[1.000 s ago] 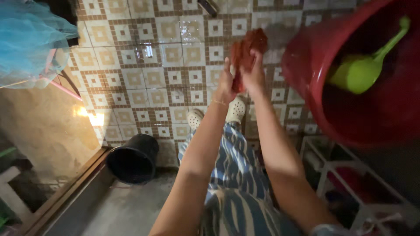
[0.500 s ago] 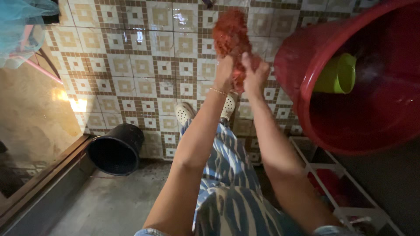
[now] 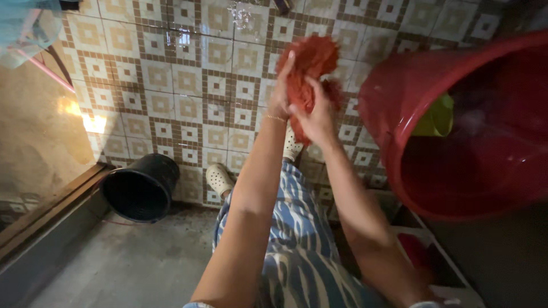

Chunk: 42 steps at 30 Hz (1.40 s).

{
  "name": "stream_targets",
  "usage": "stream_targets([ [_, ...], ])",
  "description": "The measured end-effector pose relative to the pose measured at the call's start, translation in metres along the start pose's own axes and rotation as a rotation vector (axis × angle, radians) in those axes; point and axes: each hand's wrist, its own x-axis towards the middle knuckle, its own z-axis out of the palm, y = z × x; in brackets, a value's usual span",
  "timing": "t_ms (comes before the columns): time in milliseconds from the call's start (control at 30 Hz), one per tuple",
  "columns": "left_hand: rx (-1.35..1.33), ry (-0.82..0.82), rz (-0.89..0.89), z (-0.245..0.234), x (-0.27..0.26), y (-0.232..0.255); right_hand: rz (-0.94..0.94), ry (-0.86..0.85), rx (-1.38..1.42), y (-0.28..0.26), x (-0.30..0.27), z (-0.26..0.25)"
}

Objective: The person washes an orange mat by hand on a tiled floor, scrubbing it with a small brush, rinsing it with water from a green scoop, and wringing out the excess liquid.

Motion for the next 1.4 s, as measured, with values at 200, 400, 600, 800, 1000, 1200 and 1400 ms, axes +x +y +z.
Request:
stream_targets([
  [200,0.022,0.0,0.014,-0.042,0.04,-0.016,0.06,0.04,0.442,-0.034,0.007,-0.016],
  [400,0.239,0.088,0.323,-0.026,0.022,-0.031,0.195,0.226,0.349,0.031,0.046,0.005],
  [600,0.512,0.146,0.358,0.017,-0.004,-0.013,0.76,-0.104,1.115,0.07,0.1,-0.018],
  [800,0.49,0.116,0.229,0.024,0.008,0.004,0.073,-0.328,0.743,0.019,0.087,-0.021],
  [1000,0.744,-0.069,0.557,0.009,0.011,-0.004,-0.27,0.287,0.199,-0.03,0.06,-0.012],
  [1200,1.133,0.177,0.59,0.062,-0.005,-0.009,-0.05,0.336,0.67,0.006,0.096,-0.012],
  [1400,1.602,0.133,0.965,0.104,-0.044,-0.005,0.535,0.012,1.037,0.039,0.119,-0.02],
])
